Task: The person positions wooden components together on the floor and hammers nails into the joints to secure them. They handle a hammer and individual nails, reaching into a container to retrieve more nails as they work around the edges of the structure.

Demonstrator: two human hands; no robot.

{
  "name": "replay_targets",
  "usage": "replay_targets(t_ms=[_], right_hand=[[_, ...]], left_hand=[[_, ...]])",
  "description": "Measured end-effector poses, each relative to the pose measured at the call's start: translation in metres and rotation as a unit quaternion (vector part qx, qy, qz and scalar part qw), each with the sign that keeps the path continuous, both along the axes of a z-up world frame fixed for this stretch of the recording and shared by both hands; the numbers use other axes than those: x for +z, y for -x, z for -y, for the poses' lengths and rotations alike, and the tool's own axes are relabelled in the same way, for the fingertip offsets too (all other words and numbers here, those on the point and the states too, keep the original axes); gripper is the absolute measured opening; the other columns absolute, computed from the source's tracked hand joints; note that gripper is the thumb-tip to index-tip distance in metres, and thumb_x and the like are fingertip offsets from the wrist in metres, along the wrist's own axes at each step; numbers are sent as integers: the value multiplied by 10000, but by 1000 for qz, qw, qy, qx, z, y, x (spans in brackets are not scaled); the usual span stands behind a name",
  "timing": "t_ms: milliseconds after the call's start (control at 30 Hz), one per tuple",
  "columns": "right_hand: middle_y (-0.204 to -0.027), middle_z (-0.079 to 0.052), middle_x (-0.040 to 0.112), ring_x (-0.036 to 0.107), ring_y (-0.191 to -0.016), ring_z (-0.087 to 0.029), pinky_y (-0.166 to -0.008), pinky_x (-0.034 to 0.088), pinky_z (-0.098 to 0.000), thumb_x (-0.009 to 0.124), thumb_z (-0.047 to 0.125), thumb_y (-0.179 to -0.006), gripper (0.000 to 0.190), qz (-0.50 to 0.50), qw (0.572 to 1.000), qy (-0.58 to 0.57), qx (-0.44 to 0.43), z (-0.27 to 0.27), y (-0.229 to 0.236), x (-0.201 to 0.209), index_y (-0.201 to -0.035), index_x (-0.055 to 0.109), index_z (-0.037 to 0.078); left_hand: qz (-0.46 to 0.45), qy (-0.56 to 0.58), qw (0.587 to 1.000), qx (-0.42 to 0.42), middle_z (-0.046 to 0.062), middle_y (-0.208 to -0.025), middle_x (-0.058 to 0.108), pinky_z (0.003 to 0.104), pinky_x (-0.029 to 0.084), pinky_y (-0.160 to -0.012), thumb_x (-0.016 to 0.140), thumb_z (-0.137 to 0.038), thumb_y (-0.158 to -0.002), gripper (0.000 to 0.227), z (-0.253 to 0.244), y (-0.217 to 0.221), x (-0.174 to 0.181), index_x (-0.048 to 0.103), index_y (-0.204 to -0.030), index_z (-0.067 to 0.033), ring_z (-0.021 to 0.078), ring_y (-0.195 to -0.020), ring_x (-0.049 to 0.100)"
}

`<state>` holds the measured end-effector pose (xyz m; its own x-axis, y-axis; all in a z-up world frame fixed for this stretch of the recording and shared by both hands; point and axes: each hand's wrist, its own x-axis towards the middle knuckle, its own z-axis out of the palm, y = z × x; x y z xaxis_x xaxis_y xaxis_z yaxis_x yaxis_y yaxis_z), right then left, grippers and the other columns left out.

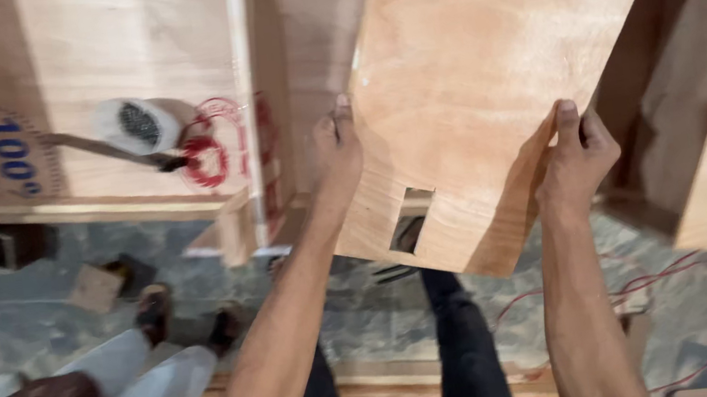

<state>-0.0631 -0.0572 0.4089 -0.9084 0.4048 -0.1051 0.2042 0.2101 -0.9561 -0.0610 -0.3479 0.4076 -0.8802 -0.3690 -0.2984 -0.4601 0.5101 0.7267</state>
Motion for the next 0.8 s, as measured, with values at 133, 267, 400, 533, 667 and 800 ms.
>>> replay_targets(t_ms=[133,267,400,533,667,800], right_hand=[[-805,30,389,333,-762,-84,-654,295,-297,779,263,-1126,508,-9,999,-42,-7,84,-39,16,-829,468,-8],[-1083,-44,707,629,-874,-61,-742,522,-221,757,232,-1016,432,-75,993,93,14,176,-64,21,-1288,599,-64],[-1143,-105,731,686,-887,-87,-719,544,-213,748,198,-1054,492,-43,996,73,23,231,-76,-5,-1381,521,-92],[-904,-83,656,506,-652,-99,-546,375,-239,751,159,-1007,437,26,999,40,-11,254,-71,-38,-1341,566,-54],[-1112,-80,621,533,-732,-77,-620,440,-246,770,125,-1042,399,-37,999,29,24,256,-62,-84,-1331,555,-47],[-1294,-109,601,620,-851,-74,-742,540,-255,786,97,-1075,406,-74,996,17,40,253,-56,-120,-1360,536,-49]], left_hand=[[-38,-53,998,9,198,-544,467,502,336,-496,388,-411,-1117,649,98,-55,28,602,-712,49,291,-499,469],[-62,2,998,19,139,-543,454,451,353,-511,384,-389,-1148,655,183,-92,29,589,-723,66,235,-483,417],[-80,-46,995,48,140,-615,537,446,402,-536,399,-334,-1136,552,235,-113,10,629,-869,91,253,-540,455],[-45,-24,998,38,170,-640,585,457,451,-641,386,-318,-1141,558,261,-114,-22,666,-877,85,272,-610,548],[-147,-17,988,47,211,-742,639,474,475,-664,440,-336,-1110,504,274,-111,-60,679,-982,90,294,-647,570],[-101,-19,994,44,219,-702,637,472,450,-645,422,-358,-1109,546,287,-108,-85,670,-870,65,313,-633,569]])
